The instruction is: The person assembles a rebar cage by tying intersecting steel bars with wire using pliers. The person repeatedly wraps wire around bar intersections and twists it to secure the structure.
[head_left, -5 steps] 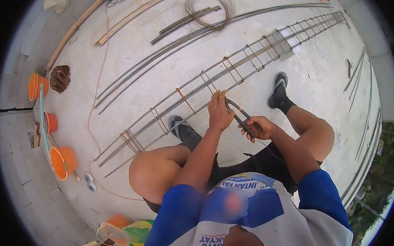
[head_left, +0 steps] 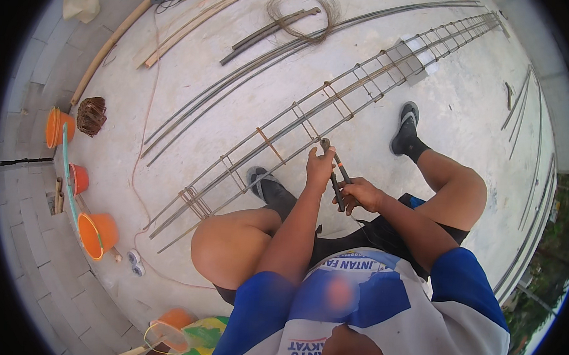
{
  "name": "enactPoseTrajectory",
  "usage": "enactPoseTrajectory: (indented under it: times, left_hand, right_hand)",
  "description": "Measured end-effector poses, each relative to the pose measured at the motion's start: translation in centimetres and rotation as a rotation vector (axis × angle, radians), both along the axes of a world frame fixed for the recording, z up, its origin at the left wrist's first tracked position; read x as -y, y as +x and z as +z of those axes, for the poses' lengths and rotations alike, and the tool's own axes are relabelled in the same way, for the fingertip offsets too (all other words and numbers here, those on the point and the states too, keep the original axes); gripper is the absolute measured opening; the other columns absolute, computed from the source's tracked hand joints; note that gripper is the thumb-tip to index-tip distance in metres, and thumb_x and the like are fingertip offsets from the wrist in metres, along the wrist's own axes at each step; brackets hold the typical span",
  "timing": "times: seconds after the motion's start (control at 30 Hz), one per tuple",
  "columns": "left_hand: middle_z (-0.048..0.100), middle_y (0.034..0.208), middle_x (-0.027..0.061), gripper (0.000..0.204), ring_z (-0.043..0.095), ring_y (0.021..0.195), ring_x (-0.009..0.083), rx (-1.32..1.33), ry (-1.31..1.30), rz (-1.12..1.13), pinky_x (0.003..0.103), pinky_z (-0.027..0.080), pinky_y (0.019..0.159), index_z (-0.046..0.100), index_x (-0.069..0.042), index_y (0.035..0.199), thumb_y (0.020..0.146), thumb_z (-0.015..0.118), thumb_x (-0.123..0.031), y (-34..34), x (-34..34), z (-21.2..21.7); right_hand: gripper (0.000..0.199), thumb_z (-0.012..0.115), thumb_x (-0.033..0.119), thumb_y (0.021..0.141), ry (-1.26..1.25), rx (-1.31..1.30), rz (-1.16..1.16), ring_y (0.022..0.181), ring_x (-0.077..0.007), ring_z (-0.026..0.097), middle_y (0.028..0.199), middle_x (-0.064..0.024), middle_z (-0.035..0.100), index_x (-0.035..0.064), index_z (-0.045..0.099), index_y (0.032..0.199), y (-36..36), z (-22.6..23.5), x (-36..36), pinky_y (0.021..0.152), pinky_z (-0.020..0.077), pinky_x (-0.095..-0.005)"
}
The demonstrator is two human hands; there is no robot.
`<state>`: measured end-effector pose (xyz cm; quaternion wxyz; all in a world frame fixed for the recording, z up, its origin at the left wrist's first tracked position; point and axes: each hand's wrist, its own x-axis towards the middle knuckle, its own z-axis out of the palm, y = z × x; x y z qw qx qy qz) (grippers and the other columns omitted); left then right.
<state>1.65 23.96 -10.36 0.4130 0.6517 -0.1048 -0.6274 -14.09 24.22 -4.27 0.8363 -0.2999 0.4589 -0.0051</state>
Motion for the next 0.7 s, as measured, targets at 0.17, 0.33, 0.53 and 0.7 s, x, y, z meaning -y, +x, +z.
enactPoseTrajectory:
  times: [0.17, 0.33, 0.53, 0.7]
  left_hand:
    - [0.064, 0.086, 0.015, 0.027, 0.068, 0.065, 0.0236, 0.641, -0.309, -0.33, 0.033, 0.053, 0.049, 0.051, 0.004, 0.115, 0.094, 0.05, -0.012, 0.2, -1.7, -5.3]
    - [0.065, 0.079, 0.0162, 0.014, 0.069, 0.065, 0.0243, 0.676, -0.367, -0.188, 0.035, 0.052, 0.054, 0.053, 0.002, 0.094, 0.096, 0.044, -0.009, -1.3, -0.2, -0.8]
    - [0.062, 0.09, 0.0181, 0.02, 0.066, 0.079, 0.0291, 0.512, -0.316, -0.258, 0.036, 0.051, 0.069, 0.052, 0.0, 0.1, 0.094, 0.048, -0.018, -1.0, 0.3, 2.9]
    - [0.061, 0.086, 0.0171, 0.022, 0.063, 0.074, 0.0251, 0.516, -0.386, -0.344, 0.037, 0.05, 0.066, 0.053, -0.002, 0.1, 0.097, 0.04, -0.02, -2.0, -0.8, 4.5]
  right_hand:
    - [0.048, 0.05, 0.015, 0.084, -0.173, -0.112, 0.049, 0.102, -0.0272, 0.061, 0.113, -0.0161, 0.058, -0.0022, 0.047, 0.129, 0.9, -0.6, -1.8, 0.072, 0.0547, -0.0416]
    - [0.054, 0.05, 0.01, 0.082, -0.015, 0.181, -0.329, 0.124, -0.0266, 0.047, 0.13, -0.0136, 0.046, 0.0057, 0.043, 0.135, -1.0, -0.8, -1.9, 0.09, 0.047, -0.0468]
    - [0.08, 0.044, 0.012, 0.081, -0.041, 0.389, -0.479, 0.137, -0.0274, 0.031, 0.148, -0.0129, 0.032, 0.0194, 0.009, 0.153, -1.4, 0.2, 0.2, 0.103, 0.0304, -0.0533]
    - [0.072, 0.046, 0.014, 0.081, -0.238, 0.214, -0.492, 0.115, -0.0246, 0.046, 0.129, -0.0126, 0.049, 0.0115, 0.022, 0.149, -0.8, 1.1, 1.3, 0.09, 0.0398, -0.0462]
